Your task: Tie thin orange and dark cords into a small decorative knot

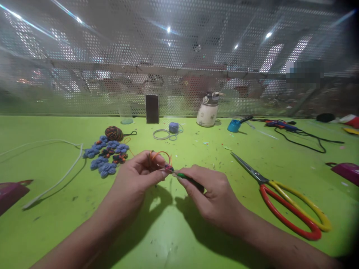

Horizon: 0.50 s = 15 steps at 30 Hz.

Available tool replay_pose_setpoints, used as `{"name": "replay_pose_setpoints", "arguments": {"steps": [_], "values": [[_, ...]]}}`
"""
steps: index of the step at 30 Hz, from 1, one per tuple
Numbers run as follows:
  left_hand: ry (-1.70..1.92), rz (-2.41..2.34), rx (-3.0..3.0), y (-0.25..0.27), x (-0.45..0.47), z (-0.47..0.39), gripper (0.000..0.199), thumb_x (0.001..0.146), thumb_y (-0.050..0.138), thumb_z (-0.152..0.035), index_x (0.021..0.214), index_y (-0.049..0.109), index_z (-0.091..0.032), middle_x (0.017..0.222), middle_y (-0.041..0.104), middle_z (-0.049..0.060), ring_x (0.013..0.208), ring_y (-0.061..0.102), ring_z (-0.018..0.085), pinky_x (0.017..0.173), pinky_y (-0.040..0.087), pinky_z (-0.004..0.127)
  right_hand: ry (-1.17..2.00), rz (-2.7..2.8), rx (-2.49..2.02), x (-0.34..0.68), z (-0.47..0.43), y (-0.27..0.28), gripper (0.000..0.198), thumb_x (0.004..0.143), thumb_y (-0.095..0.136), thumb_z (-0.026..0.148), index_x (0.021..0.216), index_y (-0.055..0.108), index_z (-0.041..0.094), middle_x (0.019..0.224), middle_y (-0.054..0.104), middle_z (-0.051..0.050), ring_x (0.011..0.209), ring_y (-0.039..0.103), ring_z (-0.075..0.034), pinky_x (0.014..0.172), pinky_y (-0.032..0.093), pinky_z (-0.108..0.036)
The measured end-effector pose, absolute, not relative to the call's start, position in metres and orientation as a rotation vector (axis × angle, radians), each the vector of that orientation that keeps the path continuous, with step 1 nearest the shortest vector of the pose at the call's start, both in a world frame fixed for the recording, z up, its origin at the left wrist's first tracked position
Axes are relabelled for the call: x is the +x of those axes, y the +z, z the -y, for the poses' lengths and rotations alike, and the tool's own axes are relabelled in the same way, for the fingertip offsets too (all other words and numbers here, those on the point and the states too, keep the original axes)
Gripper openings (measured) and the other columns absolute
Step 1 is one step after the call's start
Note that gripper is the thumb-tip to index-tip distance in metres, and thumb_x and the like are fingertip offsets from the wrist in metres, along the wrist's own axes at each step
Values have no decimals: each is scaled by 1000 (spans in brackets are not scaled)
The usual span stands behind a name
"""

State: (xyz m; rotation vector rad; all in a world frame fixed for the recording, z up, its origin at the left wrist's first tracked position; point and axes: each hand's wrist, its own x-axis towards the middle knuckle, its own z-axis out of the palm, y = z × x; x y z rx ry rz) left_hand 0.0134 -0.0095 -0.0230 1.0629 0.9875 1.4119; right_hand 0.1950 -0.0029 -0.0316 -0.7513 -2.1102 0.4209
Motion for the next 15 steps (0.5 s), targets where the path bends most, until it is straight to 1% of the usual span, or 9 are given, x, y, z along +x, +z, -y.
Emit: {"name": "replay_pose_setpoints", "arguments": {"steps": [4, 9, 13, 15], "values": [[1443, -985, 1049, -24, 13, 8, 24, 65, 80, -9, 74, 59, -17, 75, 62, -5, 75, 59, 8, 72, 48, 19, 391, 2112, -696, 194, 2, -31, 16, 90, 54, 13, 95, 68, 8, 72, 64, -5, 64, 55, -12, 60, 41, -26], [1424, -1017, 1039, -18, 14, 11, 31, 63, 79, -7, 80, 55, -18, 74, 65, -3, 75, 61, 10, 72, 48, 21, 449, 2050, -672, 194, 2, -30, 14, 88, 56, 13, 90, 69, 9, 70, 63, -4, 61, 54, -11, 58, 41, -24], [1400, -1007, 991, -14, 16, 13, 39, 62, 78, -6, 93, 57, -17, 73, 66, -2, 73, 60, 10, 70, 47, 21, 677, 1937, -772, 192, 3, -29, 13, 89, 58, 19, 84, 68, 12, 68, 62, -2, 59, 53, -9, 56, 40, -22], [1383, -1004, 974, -13, 17, 14, 43, 63, 77, -6, 100, 58, -17, 70, 65, -3, 70, 59, 9, 67, 45, 20, 851, 1857, -846, 191, 2, -28, 15, 89, 58, 23, 81, 66, 13, 64, 58, 0, 56, 48, -8, 52, 37, -22]]}}
